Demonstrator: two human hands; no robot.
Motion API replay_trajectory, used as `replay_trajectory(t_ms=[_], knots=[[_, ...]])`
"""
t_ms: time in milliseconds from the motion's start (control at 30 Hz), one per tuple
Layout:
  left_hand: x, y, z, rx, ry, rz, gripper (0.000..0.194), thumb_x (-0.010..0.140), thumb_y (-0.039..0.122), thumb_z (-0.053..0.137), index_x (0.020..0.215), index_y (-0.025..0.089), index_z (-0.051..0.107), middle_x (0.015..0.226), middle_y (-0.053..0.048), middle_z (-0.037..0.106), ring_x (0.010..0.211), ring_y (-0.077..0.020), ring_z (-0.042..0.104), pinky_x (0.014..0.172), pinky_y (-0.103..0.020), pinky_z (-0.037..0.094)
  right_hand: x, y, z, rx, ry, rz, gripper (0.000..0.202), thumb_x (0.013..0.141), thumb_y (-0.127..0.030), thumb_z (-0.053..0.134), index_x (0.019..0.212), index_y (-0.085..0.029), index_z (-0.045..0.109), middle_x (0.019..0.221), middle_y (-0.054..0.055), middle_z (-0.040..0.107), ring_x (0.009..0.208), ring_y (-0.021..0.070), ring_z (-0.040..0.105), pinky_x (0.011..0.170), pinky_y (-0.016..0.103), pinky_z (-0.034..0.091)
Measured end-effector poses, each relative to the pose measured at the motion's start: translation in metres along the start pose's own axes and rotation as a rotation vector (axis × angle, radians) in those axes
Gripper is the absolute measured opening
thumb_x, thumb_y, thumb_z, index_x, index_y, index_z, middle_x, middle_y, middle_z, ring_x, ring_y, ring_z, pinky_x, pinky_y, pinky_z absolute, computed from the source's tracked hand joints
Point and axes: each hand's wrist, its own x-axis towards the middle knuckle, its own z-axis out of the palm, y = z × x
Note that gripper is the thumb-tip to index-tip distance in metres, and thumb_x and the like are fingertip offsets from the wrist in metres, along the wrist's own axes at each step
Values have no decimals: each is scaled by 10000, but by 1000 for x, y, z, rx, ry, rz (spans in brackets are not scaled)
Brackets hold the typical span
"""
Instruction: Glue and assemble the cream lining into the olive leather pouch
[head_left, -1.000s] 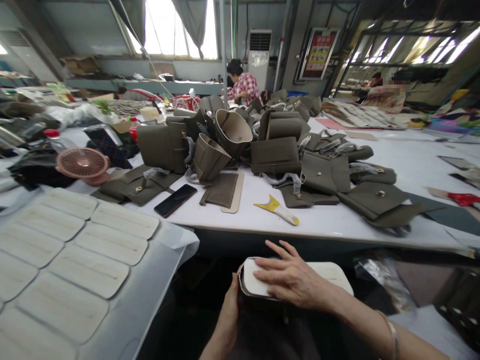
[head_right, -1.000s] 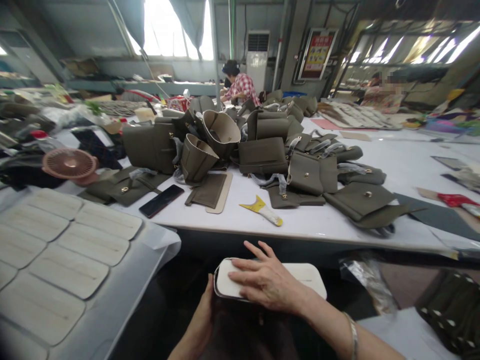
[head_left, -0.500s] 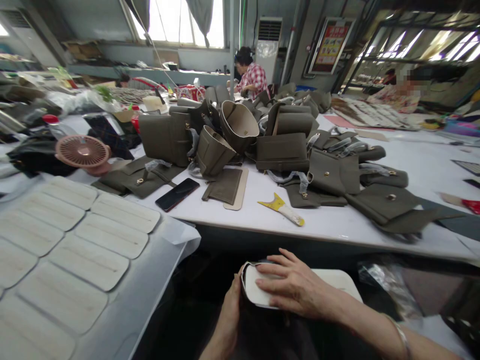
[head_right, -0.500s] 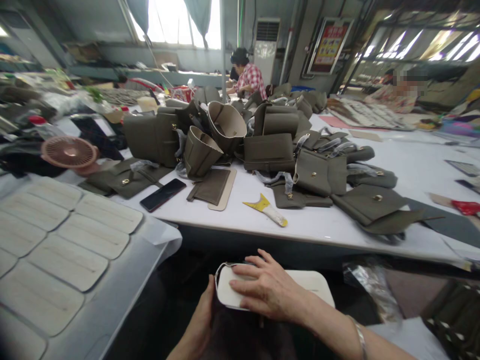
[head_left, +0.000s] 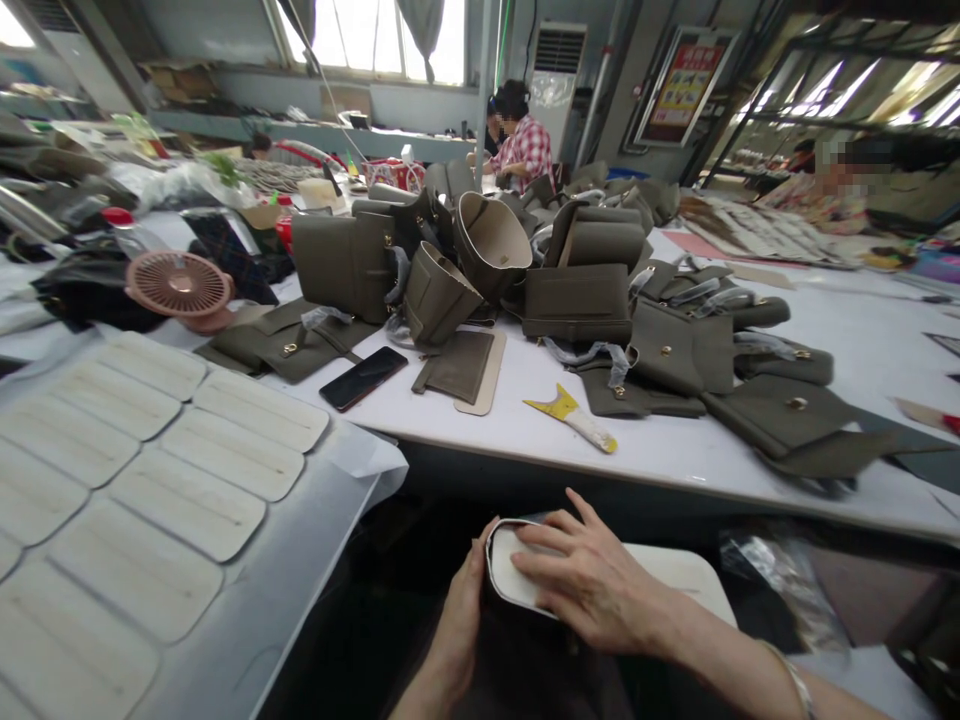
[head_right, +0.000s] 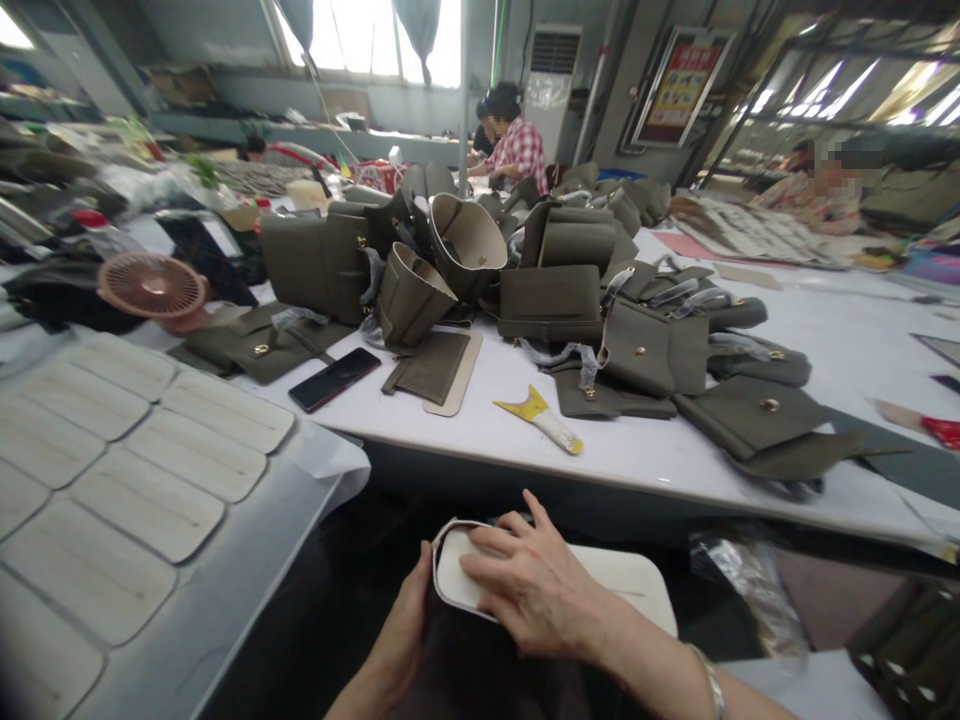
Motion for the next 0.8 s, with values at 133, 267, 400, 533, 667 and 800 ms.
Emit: replay_trajectory(t_ms=[133, 267, 400, 533, 667, 800], knots=[[1, 2, 3, -60, 14, 9, 543, 912, 515, 552, 1335, 175, 584, 1440, -100, 530, 1401, -296, 385, 1194, -423, 237, 0, -2, 3, 27, -16, 53, 445, 872, -271, 550, 1307, -361, 512, 1412, 13, 509, 1192, 292, 485, 1082, 714, 165], [2, 0, 5, -83, 23, 8, 511, 917, 495, 558, 1325, 189, 593, 1430, -91, 543, 1396, -277, 398, 1192, -402, 239, 1, -3, 8, 1, 22, 73, 430, 869, -280, 554, 1292, -352, 522, 1428, 21, 489, 1181, 291, 483, 1079, 693, 189], [2, -1, 4, -95, 7, -8, 483, 922, 493, 555, 1317, 219, 602, 1440, -66, 538, 1387, -248, 412, 1177, -342, 266, 3, -4, 8, -22, 59, 96, 401, 861, -274, 562, 1253, -354, 546, 1410, 9, 503, 1167, 290, 480, 1068, 678, 205], [5, -11, -17, -150, 69, -73, 466, 917, 476, 565, 1322, 246, 585, 1450, -48, 531, 1405, -260, 382, 1138, -374, 339, 5, -3, 9, -10, 70, 74, 393, 833, -252, 584, 1212, -357, 571, 1362, 0, 536, 1194, 282, 466, 1092, 681, 133], [14, -37, -48, -248, 228, -199, 491, 863, 297, 627, 1342, 255, 529, 1353, -56, 616, 1411, -274, 372, 1077, -417, 423, 2, -2, 12, 64, 74, 96, 407, 844, -242, 576, 1238, -342, 560, 1395, 30, 509, 1210, 272, 471, 1093, 635, 201], [25, -63, -53, -261, 77, -310, 517, 822, 197, 626, 1328, 259, 538, 1199, -80, 702, 1293, -330, 520, 1084, -480, 425, -2, -1, 16, 87, 70, 97, 413, 857, -267, 589, 1259, -354, 552, 1414, 28, 494, 1202, 276, 479, 1084, 606, 239]])
